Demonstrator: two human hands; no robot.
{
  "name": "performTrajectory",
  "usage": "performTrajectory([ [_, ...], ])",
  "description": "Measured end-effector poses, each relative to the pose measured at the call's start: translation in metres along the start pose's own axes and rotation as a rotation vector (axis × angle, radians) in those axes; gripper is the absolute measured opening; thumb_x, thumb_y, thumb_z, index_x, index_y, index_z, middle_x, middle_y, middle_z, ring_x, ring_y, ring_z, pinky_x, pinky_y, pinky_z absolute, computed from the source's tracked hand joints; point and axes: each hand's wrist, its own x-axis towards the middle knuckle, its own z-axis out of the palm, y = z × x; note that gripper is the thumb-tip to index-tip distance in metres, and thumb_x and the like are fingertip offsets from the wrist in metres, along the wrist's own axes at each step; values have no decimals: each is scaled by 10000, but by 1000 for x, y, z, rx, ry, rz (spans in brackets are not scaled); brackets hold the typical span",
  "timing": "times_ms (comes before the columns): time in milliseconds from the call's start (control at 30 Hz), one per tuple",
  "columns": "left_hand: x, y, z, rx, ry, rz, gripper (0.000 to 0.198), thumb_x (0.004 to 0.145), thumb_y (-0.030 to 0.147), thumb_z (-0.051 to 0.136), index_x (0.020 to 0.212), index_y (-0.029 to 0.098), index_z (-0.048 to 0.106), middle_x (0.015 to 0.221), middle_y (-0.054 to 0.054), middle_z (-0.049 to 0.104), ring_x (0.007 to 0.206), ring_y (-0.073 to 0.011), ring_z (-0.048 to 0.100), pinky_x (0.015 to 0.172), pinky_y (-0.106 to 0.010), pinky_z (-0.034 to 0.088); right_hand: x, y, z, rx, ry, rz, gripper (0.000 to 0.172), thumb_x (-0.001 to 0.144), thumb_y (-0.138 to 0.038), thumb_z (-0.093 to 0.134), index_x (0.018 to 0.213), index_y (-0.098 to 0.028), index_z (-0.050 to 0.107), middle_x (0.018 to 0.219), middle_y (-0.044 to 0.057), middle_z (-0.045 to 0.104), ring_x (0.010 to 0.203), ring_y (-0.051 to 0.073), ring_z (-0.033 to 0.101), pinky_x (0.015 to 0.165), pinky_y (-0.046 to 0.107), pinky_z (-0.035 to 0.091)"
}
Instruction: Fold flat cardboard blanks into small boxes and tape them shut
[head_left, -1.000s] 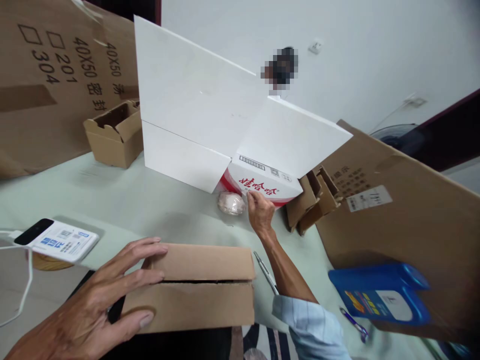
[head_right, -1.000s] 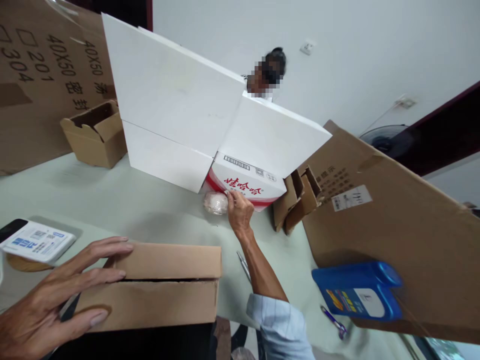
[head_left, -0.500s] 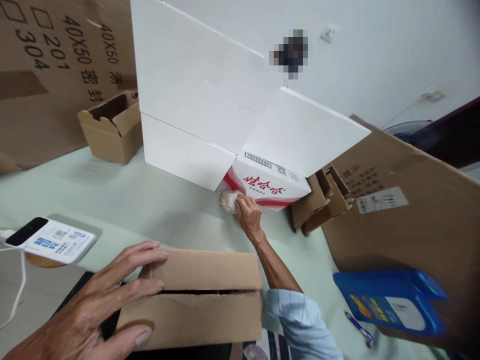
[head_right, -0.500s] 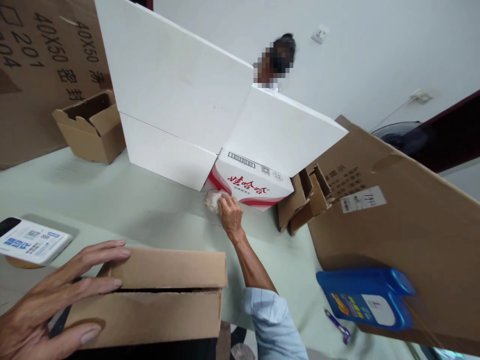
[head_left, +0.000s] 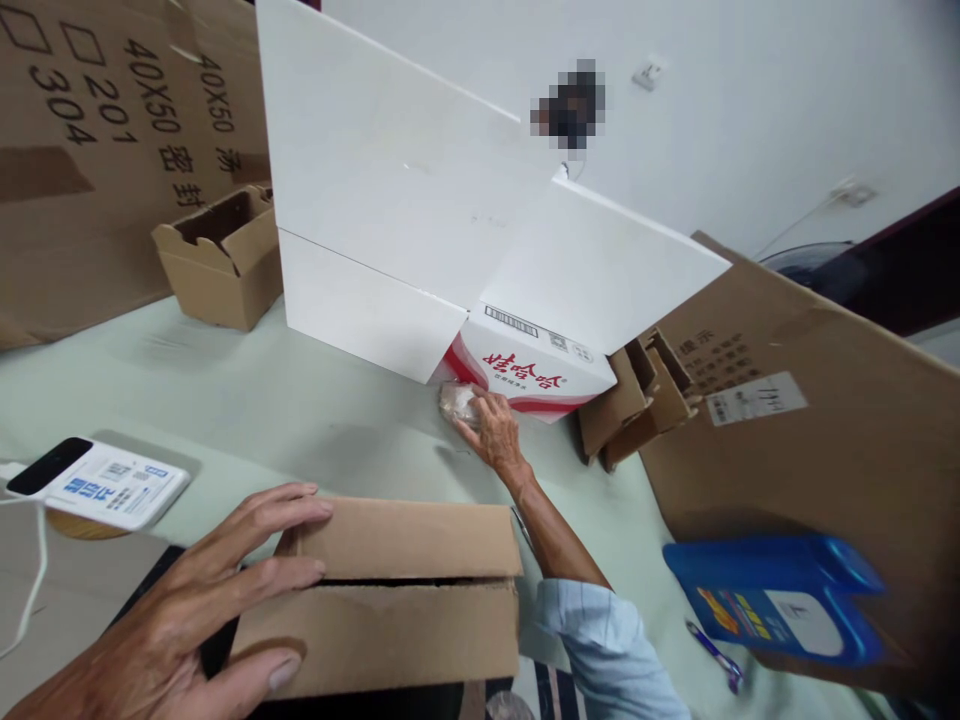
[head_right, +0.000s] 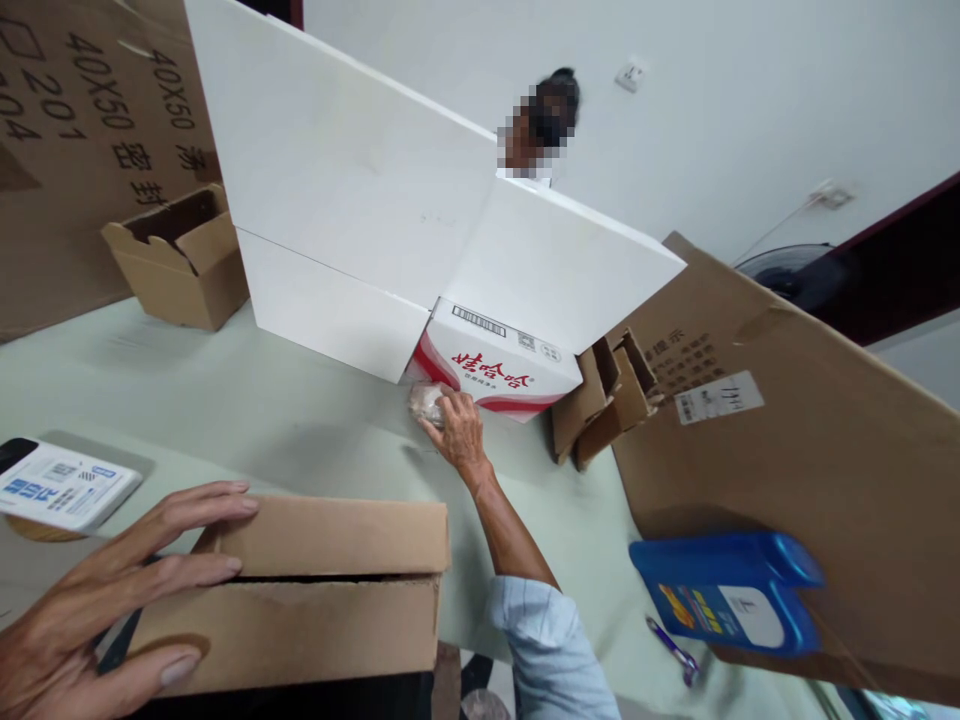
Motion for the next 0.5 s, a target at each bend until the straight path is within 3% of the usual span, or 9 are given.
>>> performTrajectory([
  [200, 3, -5, -3, 11, -15, 47, 490, 967, 275, 688, 1439, 408, 676, 1654, -30, 583, 1536, -365, 541, 1220, -560, 546, 12, 12, 2, 21, -14, 64, 302, 1123, -269, 427, 1114, -193, 719, 1130, 138, 785, 1037, 287, 648, 995, 415, 494],
  [500, 6, 0, -6, 41, -57, 39, 499, 992, 263, 664, 1471, 400, 629, 1697, -39, 519, 1572, -344, 485, 1285, -546, 470, 24, 20, 3, 100, -149, 34, 351, 1063, -343, 581, 1321, -154, 727, 1355, 168, 759, 1239, 319, 659, 1123, 440, 423],
])
